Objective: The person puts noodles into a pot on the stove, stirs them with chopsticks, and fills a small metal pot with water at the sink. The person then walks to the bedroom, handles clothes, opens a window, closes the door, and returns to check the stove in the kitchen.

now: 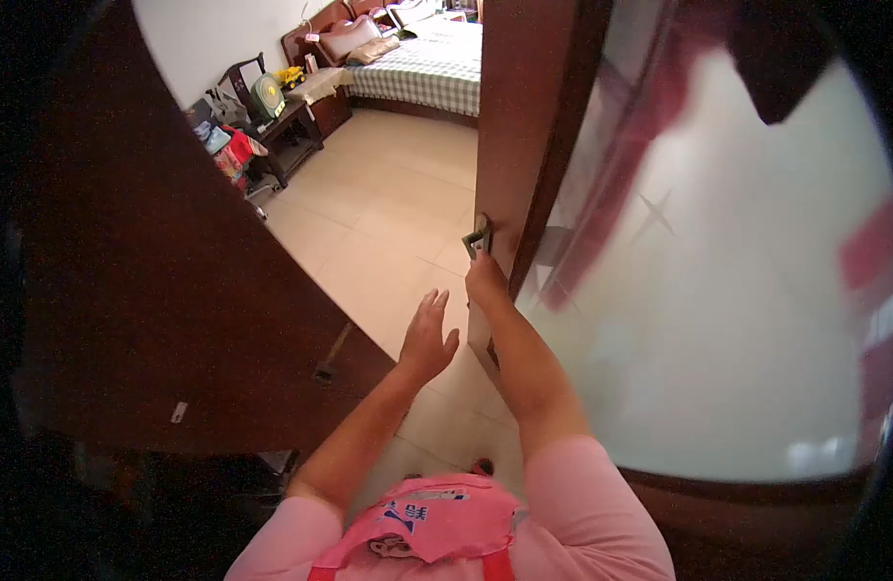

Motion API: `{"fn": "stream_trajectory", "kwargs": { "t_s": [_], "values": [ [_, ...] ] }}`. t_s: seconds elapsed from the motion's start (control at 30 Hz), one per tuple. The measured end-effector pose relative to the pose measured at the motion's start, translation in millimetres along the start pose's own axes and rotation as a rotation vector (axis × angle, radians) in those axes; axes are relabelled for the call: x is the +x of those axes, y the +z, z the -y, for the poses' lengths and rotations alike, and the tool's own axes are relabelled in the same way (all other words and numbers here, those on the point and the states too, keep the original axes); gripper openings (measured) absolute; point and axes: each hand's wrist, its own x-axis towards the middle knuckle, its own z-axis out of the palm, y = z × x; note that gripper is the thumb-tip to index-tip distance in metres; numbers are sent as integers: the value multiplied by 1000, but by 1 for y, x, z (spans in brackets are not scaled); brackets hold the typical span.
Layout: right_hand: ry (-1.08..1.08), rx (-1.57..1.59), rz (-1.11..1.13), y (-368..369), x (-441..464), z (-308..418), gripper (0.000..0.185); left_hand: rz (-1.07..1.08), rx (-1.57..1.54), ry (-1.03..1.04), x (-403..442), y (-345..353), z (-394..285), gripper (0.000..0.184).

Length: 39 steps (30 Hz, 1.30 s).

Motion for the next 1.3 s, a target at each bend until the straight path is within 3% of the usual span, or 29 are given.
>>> {"fn": "stream_trajectory", "kwargs": {
  "t_s": [0.07,0.33,0.4,0.47,0.73,0.93,1.3],
  "values": [
    [-4,-120,134,-10,0,7,28,-26,-1,31,13,-1,-16,67],
    [-126,-164,167,-22,3,-6,34,-37,-118,134,41,8,-52,62],
    [-205,9,151,-24,-2,-14,28,-54,-70,187,47,9,-59,65],
    [-204,57,138,-27,-6,-14,28,13,-121,158,52,14,-66,66],
    [-171,180,85,-37,-56,0,29,-44,27,269,47,22,-74,67],
    [-210,189,56,-63,-17,20,30,-79,-3,245,43,37,-77,67],
    [-164,212,54,-57,-51,24,32,92,-124,161,11,2,-92,63]
  ]
}}
